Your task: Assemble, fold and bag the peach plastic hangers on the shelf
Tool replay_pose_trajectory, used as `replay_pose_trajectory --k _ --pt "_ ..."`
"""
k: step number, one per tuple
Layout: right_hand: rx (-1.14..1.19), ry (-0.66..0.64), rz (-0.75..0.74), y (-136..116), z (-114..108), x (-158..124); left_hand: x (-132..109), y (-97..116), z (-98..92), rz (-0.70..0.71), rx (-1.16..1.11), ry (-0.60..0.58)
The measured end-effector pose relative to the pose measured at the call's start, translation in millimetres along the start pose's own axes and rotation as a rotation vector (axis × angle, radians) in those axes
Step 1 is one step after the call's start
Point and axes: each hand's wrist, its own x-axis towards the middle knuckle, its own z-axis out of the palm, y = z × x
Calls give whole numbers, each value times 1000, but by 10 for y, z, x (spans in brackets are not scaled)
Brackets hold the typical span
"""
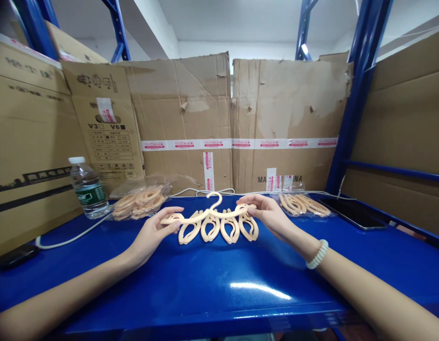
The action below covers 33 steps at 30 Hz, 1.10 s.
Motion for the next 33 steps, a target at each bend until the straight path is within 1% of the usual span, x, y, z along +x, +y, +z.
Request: replay_pose_trajectory --k 2,4,7,11,14,16,19,21,23,25,27,30,33 --pt "119 8 17 21 -18 16 -6 -2 8 -23 -91 -20" --pt "183 -10 42 39 -4 17 -20 7 22 -40 -150 -48" --pt "176 -30 45 63 85 -16 -50 32 50 -44 -190 -86" --pt "161 -4 32 94 246 -70 -85 54 98 7 -193 -163" --pt "192 0 30 89 329 -93 -101 68 137 28 -186 -167" --pt "148 -76 53 62 368 -115 -109 79 162 40 -179 -153" --pt "31 -312 73 -4 421 -173 -121 90 193 51 -181 -146" --pt "-28 -462 40 -47 450 -216 -129 96 211 63 -192 -143" --pt "-63 -550 5 -76 467 -249 -136 101 227 65 -208 -125" --pt "-86 -581 -6 -88 470 -266 -144 109 239 58 -212 -101" --pt "-111 -584 -14 -85 463 -272 -156 117 243 49 -190 -92" --pt "-119 -580 -27 -67 455 -269 -177 126 232 46 -128 -113" --pt "-99 -567 -29 -49 457 -266 -195 132 213 85 -49 -156"
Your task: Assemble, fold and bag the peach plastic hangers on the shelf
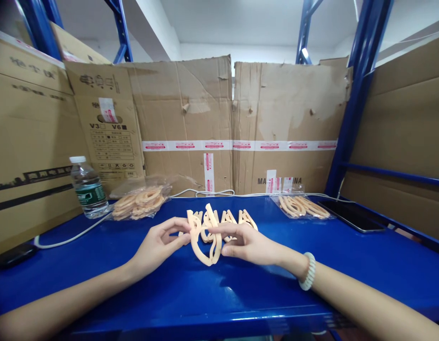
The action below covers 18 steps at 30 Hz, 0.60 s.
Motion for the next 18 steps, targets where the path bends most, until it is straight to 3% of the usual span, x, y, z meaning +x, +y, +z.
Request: replay_pose_trajectory --k 6,13,18 --pt "-25 32 -12 -29 -2 -8 -14 22 -4 -5 -67 -229" --pt "41 9 -4 -60 4 -22 -30 48 -16 -68 -125 -302" --pt "126 -25 38 -90 28 -22 -47 39 -13 3 -120 -412"
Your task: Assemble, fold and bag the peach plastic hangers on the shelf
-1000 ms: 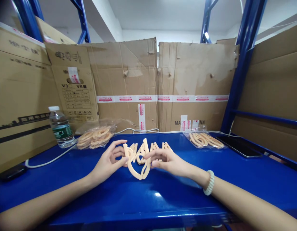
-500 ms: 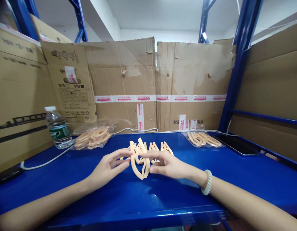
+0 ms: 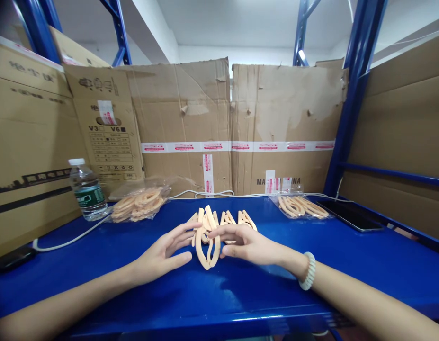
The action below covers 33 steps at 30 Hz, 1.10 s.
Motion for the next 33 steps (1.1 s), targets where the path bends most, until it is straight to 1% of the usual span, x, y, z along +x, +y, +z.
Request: replay_pose_trajectory --k 4,6,8,10,12,16,17,19,21,23,26,29,31,33 --pt "31 -42 56 -26 -11 20 -16 -5 -13 46 88 -41" --pt "54 -32 77 -24 -51 27 -22 1 -29 56 100 -53" --pt "81 27 87 -30 -141 14 -25 8 -52 59 114 -41" --pt "64 131 107 -64 -293 -30 -24 10 -77 56 129 -15" --pt "-38 248 153 -126 -499 -103 -24 3 -99 45 136 5" --pt "-442 408 333 -204 -924 -259 -22 -25 -127 32 152 20" --pt "-521 425 391 -190 -1001 -285 -20 -31 -131 32 157 16" --pt "-611 392 502 -129 -1104 -319 -16 -41 -137 37 169 10" --pt "-623 305 585 -60 -1143 -335 -12 -47 -142 47 181 11" --pt "-632 244 622 -28 -1137 -343 -8 -51 -146 55 199 24" --pt "-730 223 639 -71 -1082 -352 -10 -50 -145 58 290 49" --pt "-828 204 665 -145 -1002 -352 -21 -46 -138 78 479 66" --pt "-849 189 682 -167 -948 -350 -31 -48 -133 98 599 61" --pt "-851 173 703 -169 -903 -351 -43 -57 -130 102 671 47"
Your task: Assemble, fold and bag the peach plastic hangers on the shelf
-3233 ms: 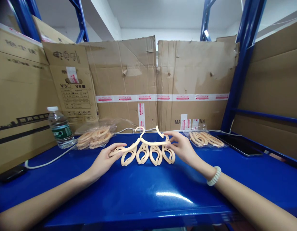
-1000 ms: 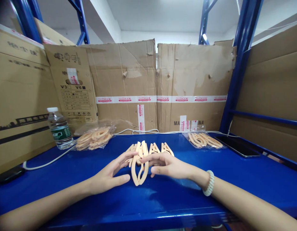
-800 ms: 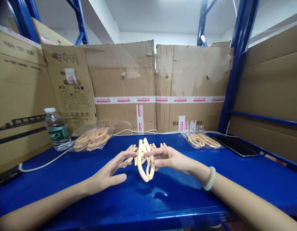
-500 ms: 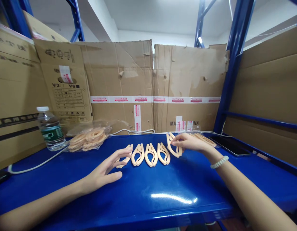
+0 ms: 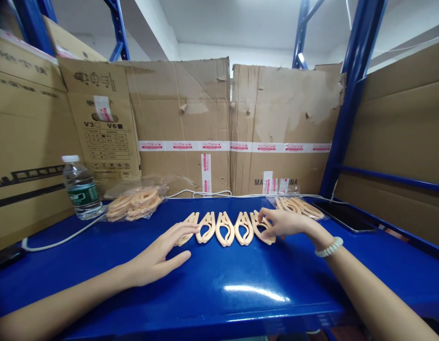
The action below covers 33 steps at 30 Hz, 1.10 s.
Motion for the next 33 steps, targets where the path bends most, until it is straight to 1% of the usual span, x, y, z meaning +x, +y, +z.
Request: replay_pose_trajectory --k 5,7,9,11,13,15,16,19,23,26,28,33 --pt "-7 -16 31 -18 6 -38 -21 -29 25 -26 88 -21" --pt "-68 14 15 -14 -3 -44 -24 -33 35 -46 110 -24" --pt "-172 91 -9 -10 22 -38 -26 -20 40 -65 108 -31" --pt "-256 217 -50 -13 102 -31 -29 9 41 -82 121 -39" --pt "-284 353 -125 -38 232 -44 -29 47 44 -100 176 -49" --pt "-285 430 -218 -91 387 -85 -20 80 56 -125 255 -65" --pt "-284 430 -245 -126 464 -113 -11 93 67 -140 289 -74" --pt "-295 351 -268 -243 667 -181 31 120 120 -191 365 -117" --pt "-339 292 -284 -350 827 -161 89 148 212 -229 401 -182" --pt "-344 243 -283 -376 853 -82 127 143 266 -233 411 -225" --pt "-337 220 -291 -377 830 4 169 104 283 -239 431 -225" --pt "-321 199 -318 -344 704 387 399 -130 261 -316 454 -205"
